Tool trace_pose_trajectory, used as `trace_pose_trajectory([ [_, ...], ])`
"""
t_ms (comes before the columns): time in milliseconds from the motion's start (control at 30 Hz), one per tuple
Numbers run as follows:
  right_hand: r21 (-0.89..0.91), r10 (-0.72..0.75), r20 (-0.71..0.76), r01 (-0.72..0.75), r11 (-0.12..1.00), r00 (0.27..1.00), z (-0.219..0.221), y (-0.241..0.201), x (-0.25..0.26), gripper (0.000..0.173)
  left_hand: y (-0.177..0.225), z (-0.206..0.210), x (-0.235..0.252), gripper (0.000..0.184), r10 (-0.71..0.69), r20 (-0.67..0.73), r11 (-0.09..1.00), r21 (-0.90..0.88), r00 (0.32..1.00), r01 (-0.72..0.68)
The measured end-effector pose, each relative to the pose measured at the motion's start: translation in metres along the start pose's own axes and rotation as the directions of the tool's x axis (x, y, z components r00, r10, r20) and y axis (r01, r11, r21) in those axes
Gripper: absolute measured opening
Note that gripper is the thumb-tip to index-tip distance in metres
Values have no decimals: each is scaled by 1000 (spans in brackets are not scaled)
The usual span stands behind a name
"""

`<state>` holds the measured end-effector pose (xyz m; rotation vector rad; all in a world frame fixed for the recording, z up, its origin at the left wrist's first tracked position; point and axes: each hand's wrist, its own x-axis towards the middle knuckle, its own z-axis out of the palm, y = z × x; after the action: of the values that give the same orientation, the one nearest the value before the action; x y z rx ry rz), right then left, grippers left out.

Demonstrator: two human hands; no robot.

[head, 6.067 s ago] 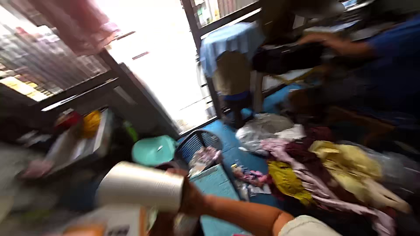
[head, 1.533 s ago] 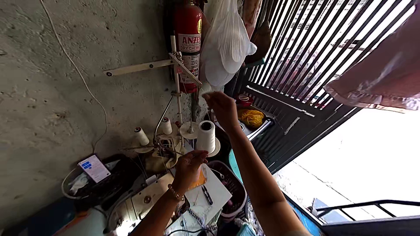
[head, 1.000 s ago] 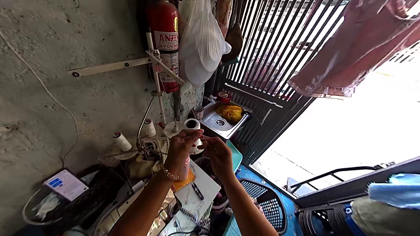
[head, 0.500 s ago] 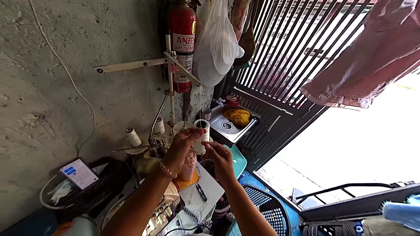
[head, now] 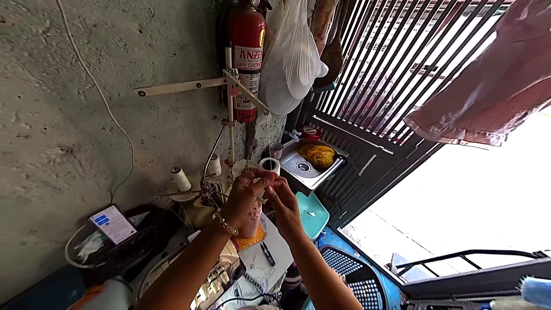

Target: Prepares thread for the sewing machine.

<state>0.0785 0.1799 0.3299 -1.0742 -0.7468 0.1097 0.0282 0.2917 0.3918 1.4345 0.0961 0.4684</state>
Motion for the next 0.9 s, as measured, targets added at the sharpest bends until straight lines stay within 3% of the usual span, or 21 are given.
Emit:
trace_pose_trajectory([
  [133,121,137,107,-150,981,985,-7,-3,-5,8,6,-4,1,13,-57,-44,998,25,997,58],
  [233,192,200,99,-216,957,975,-8,-4,-5,11,9,-4,1,16,-87,-45,996,10,995,88],
  [400,129,151,58,-157,979,987,-11,-2,-3,38,7,-4,1,16,-113,-18,993,-25,993,113],
  [500,-55,72,65,-69,996,995,-16,-3,-3,34,5,-10,3,22,-145,15,987,-68,989,146],
  [567,-284,-69,81,90,955,994,-23,-5,2,25,7,-14,3,22,-131,48,989,-63,990,134],
  [700,-689,-343,184,370,623,921,-30,-21,19,16,12,-26,5,14,38,90,985,162,995,-52],
  [733,-721,-378,220,411,557,899,-29,-27,24,16,12,-33,8,9,97,125,951,280,987,-129],
  [800,-731,-429,318,507,456,845,-26,-35,35,16,13,-41,13,9,207,193,784,554,959,-281],
  [900,-667,-378,502,626,405,778,-19,-43,55,18,21,-47,18,15,350,314,496,737,882,-459],
])
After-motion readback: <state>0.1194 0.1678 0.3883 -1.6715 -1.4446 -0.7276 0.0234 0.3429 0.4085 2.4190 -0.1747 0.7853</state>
